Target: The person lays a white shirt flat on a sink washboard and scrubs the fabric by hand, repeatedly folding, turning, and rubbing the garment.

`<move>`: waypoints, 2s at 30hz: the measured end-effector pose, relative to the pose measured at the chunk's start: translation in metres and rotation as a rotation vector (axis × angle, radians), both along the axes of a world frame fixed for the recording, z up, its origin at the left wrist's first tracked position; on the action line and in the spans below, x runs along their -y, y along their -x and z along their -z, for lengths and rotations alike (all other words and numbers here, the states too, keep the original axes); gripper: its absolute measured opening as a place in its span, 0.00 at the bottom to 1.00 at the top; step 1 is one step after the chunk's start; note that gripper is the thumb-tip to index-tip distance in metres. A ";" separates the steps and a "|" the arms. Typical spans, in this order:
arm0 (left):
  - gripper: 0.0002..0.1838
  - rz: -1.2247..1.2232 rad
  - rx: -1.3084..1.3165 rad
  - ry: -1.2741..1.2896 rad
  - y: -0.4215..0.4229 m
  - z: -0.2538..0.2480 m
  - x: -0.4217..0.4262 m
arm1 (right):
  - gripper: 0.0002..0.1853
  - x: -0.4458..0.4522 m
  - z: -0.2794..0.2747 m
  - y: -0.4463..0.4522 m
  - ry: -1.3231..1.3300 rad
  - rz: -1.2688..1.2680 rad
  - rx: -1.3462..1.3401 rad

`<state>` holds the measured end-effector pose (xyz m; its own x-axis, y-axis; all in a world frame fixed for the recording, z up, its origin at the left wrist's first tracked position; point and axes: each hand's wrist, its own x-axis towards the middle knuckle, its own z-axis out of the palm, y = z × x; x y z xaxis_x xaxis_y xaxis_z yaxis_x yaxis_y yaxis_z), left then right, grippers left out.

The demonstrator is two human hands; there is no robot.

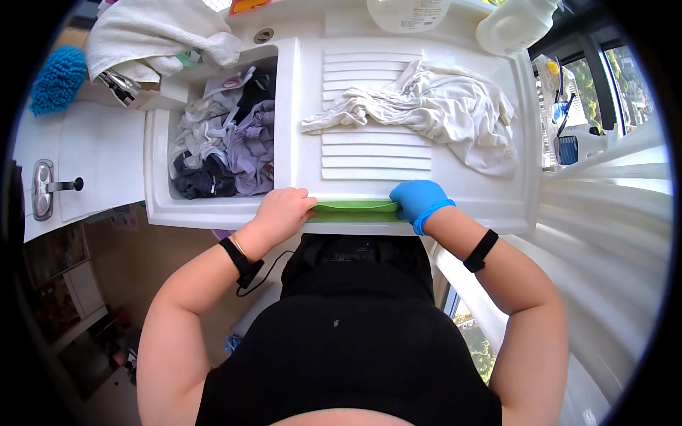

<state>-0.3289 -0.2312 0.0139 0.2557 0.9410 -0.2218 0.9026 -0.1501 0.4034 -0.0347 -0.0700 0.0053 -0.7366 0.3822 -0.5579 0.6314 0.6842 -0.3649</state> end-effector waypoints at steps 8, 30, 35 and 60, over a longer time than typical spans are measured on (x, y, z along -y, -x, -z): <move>0.09 0.052 -0.048 0.057 -0.005 -0.007 -0.012 | 0.10 0.012 -0.013 0.036 -0.061 -0.108 0.163; 0.09 -0.060 0.060 0.034 0.036 -0.012 0.017 | 0.13 -0.008 -0.015 -0.053 -0.084 0.090 0.119; 0.07 -0.030 -0.067 0.033 0.026 -0.005 0.012 | 0.13 -0.017 0.000 -0.058 -0.041 0.071 0.036; 0.07 -0.129 -0.001 0.131 0.049 -0.014 0.019 | 0.14 -0.024 0.003 -0.071 -0.063 0.101 0.097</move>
<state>-0.3779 -0.2497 0.0276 0.1344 0.9291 -0.3445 0.9116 0.0204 0.4106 0.0365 -0.0464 0.0021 -0.6367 0.4879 -0.5972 0.7283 0.6349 -0.2578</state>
